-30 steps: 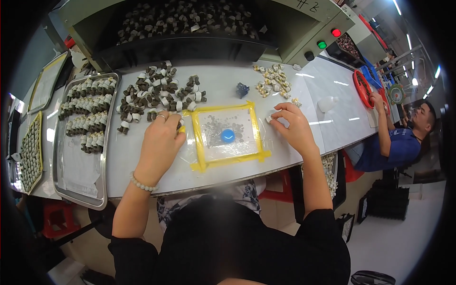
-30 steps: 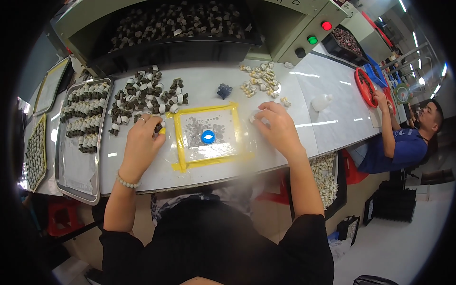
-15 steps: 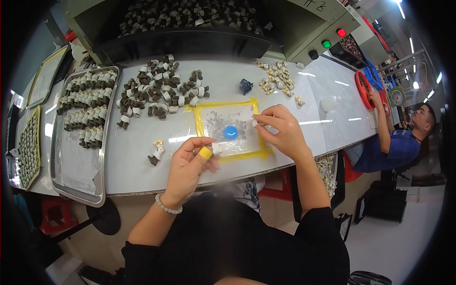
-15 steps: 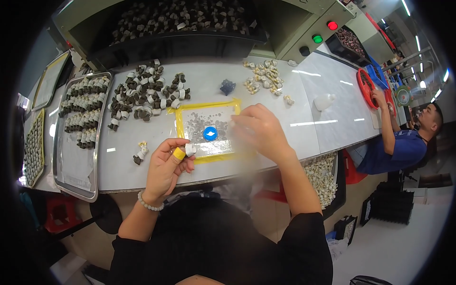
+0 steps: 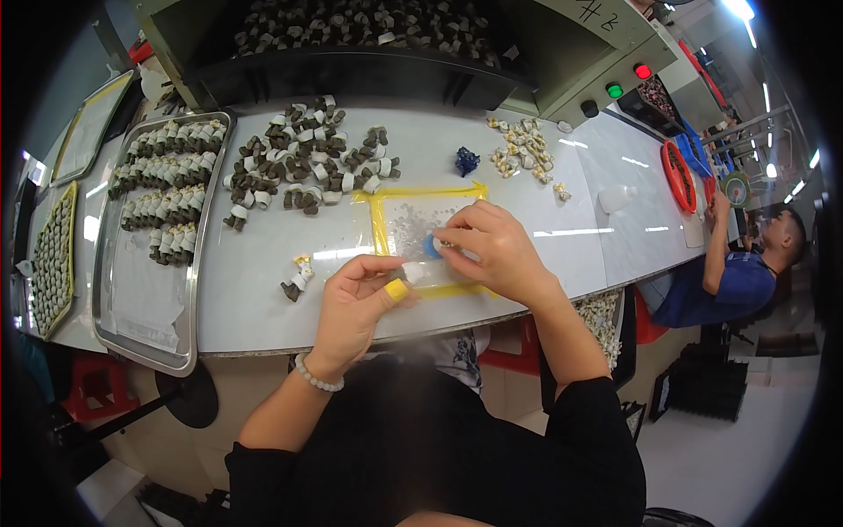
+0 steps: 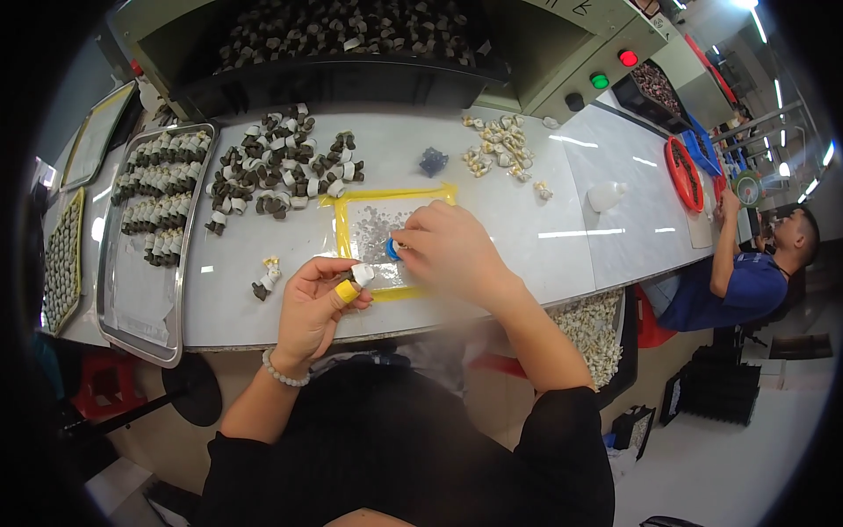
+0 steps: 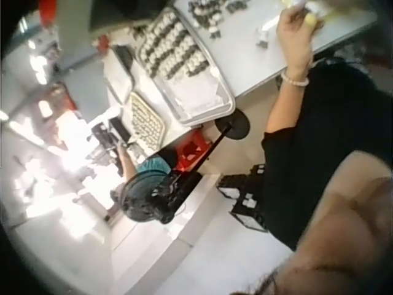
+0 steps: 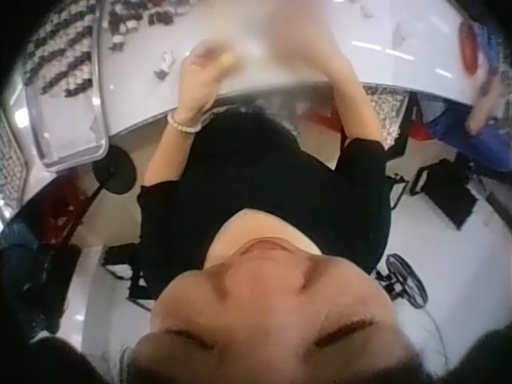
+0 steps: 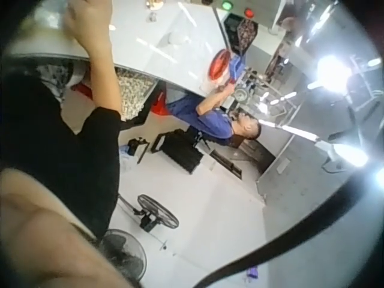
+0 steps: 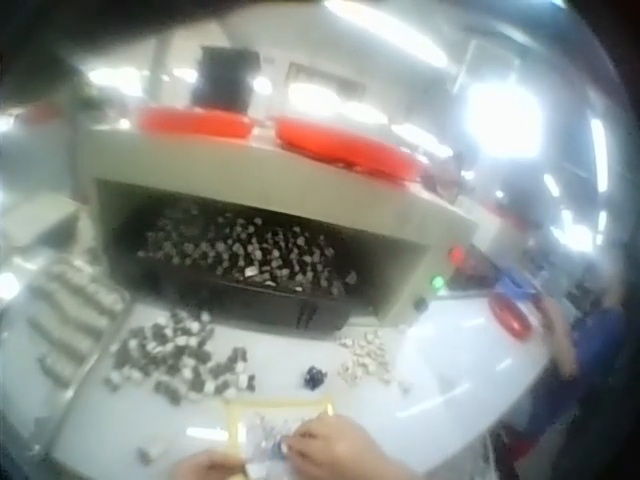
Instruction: The person assembles small toy parts by applying glue from a bottle and placing the pieces together on a workbench.
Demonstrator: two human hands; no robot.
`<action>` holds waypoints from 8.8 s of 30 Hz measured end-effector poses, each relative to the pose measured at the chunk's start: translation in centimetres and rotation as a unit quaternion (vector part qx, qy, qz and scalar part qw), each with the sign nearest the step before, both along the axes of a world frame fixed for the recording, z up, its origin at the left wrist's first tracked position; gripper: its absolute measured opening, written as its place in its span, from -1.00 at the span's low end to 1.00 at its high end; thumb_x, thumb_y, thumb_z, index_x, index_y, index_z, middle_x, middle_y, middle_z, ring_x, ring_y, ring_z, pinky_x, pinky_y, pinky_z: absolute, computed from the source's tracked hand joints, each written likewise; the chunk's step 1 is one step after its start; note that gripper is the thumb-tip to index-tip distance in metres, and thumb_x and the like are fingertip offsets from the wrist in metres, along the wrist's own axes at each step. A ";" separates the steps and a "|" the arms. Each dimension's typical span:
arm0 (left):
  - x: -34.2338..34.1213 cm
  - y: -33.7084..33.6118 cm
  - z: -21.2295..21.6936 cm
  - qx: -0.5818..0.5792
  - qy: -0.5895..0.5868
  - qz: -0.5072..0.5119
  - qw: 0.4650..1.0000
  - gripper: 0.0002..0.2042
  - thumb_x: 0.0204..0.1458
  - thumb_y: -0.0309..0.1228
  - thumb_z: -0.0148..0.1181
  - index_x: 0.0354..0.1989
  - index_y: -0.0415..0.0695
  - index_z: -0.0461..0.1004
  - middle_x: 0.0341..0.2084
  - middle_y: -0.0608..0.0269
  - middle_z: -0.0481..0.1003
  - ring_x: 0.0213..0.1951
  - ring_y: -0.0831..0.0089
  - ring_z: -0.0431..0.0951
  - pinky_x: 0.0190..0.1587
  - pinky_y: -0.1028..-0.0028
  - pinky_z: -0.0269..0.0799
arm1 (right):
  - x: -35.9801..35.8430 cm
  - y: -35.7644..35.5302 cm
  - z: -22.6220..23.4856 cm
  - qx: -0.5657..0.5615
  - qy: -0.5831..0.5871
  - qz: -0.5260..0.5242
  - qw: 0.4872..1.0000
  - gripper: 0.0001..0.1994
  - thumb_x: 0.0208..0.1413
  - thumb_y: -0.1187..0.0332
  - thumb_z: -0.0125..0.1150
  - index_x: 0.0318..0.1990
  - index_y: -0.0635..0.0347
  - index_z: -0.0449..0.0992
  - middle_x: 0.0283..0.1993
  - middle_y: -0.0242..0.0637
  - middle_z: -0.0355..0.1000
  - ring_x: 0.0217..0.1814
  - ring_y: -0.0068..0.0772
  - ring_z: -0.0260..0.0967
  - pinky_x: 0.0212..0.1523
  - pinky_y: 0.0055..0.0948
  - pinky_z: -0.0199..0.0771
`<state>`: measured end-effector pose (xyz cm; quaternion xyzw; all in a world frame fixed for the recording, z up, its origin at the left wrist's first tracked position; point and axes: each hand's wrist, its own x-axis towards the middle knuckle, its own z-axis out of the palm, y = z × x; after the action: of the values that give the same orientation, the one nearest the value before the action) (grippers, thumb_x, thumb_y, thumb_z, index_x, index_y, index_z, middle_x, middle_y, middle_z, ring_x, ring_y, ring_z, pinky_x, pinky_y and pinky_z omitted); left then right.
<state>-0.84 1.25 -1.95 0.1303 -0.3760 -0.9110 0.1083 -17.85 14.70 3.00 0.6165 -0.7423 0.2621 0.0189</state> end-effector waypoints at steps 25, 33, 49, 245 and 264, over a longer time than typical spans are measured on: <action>-0.1 0.5 -0.7 -0.035 0.002 0.016 0.999 -0.82 0.04 -0.61 0.14 -0.17 -0.35 0.40 -0.28 0.00 0.52 -0.35 0.32 0.59 -0.23 0.42 0.57 | 3.2 0.9 0.7 -0.016 -0.350 -0.022 0.936 -0.76 -0.09 0.56 0.28 -0.19 0.30 0.59 -0.31 -0.27 0.47 -0.27 -0.46 0.40 -0.29 -0.55 0.36; 1.5 0.3 1.1 -0.098 -0.061 -0.031 0.993 -0.83 -0.01 -0.64 0.18 -0.23 -0.38 0.45 -0.30 0.09 0.52 -0.31 0.40 0.55 -0.23 0.47 0.54 | 1.6 2.8 0.1 0.027 -0.359 -0.009 0.933 -0.79 -0.06 0.52 0.26 -0.20 0.27 0.58 -0.28 -0.25 0.49 -0.26 -0.47 0.41 -0.26 -0.54 0.39; 1.6 -6.1 3.6 -0.780 -0.031 0.232 0.581 -0.64 -0.29 -0.62 0.26 -0.20 -0.32 0.46 -0.31 0.03 0.37 -0.26 0.13 0.37 -0.23 0.28 0.36 | -8.7 8.7 -2.3 -0.028 -0.146 -0.393 0.907 -0.72 -0.01 0.53 0.13 -0.09 0.23 0.48 -0.33 -0.34 0.33 -0.37 -0.53 0.35 -0.31 -0.57 0.35; 5.2 -5.2 0.3 -0.768 -0.092 0.156 0.615 -0.50 -0.33 -0.57 0.19 -0.05 -0.21 0.42 -0.21 0.07 0.37 -0.14 0.13 0.33 -0.07 0.29 0.33 | 9.4 -3.7 -2.7 -0.129 -0.156 0.058 0.978 -0.68 -0.16 0.52 0.28 -0.16 0.15 0.51 -0.15 -0.29 0.38 -0.16 -0.20 0.33 -0.13 -0.35 0.33; 6.6 -6.3 2.0 -0.689 -0.088 0.047 0.718 -0.64 -0.22 -0.54 0.22 -0.14 -0.20 0.48 -0.05 0.07 0.40 0.03 0.16 0.33 0.05 0.34 0.32 | 9.3 -4.4 -3.2 -0.071 -0.135 0.113 0.982 -0.72 -0.22 0.50 0.36 -0.27 0.18 0.49 -0.21 -0.25 0.36 -0.18 -0.23 0.35 -0.24 -0.37 0.42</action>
<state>5.78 -5.10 0.02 0.1169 -0.9009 -0.3784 0.1774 -8.53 10.29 -0.15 0.6523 -0.6432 0.3954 -0.0673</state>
